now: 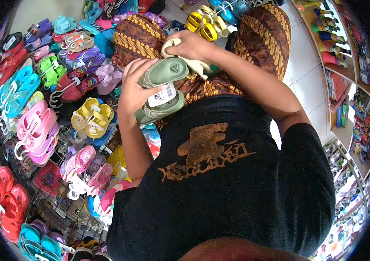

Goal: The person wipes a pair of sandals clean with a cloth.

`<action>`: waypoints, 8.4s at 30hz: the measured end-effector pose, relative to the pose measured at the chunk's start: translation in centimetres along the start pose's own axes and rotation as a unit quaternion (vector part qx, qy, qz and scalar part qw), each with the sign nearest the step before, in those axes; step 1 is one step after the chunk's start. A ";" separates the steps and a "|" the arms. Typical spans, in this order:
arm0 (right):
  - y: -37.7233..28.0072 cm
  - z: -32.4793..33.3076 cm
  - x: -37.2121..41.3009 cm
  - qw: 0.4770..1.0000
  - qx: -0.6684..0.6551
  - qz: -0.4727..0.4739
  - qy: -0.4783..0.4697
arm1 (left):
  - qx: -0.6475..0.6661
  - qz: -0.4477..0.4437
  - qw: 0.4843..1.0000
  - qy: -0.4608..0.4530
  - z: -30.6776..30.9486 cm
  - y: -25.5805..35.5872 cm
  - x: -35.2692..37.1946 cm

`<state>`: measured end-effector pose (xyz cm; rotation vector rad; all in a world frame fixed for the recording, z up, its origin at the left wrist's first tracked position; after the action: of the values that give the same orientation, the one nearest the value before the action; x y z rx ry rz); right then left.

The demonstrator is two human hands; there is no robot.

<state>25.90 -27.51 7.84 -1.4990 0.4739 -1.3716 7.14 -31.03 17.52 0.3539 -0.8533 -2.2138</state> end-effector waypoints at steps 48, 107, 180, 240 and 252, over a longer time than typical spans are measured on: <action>-2.6 3.1 7.7 0.983 0.054 0.176 0.016 | 0.085 0.106 0.945 0.297 -1.2 -1.4 0.9; -7.0 0.7 15.1 0.870 0.430 0.239 -0.035 | -0.166 0.062 0.961 0.211 -3.0 3.7 0.0; -6.9 -2.6 8.1 0.951 0.217 0.201 -0.088 | -0.133 0.020 0.946 0.295 -0.6 -2.1 0.9; -7.1 -2.8 7.5 0.885 0.369 0.217 0.180 | -0.123 0.058 0.990 -0.037 0.1 -6.4 -7.5; -5.4 -4.0 7.1 0.885 0.350 0.277 0.130 | -0.124 0.042 0.990 -0.047 -0.2 -6.7 -7.6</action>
<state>22.47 -32.63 15.39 -0.5267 0.4568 -1.1017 8.98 -22.17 12.84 0.0933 -0.6177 -2.2389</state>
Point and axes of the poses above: each hand's wrist, its own x-axis away from the middle knuckle, its own z-axis out of the back of the hand, y = z × x, the point moved 6 cm from there along -x, towards the middle knuckle, and after that the axes turned 12 degrees about -z, right-handed, at the moved point
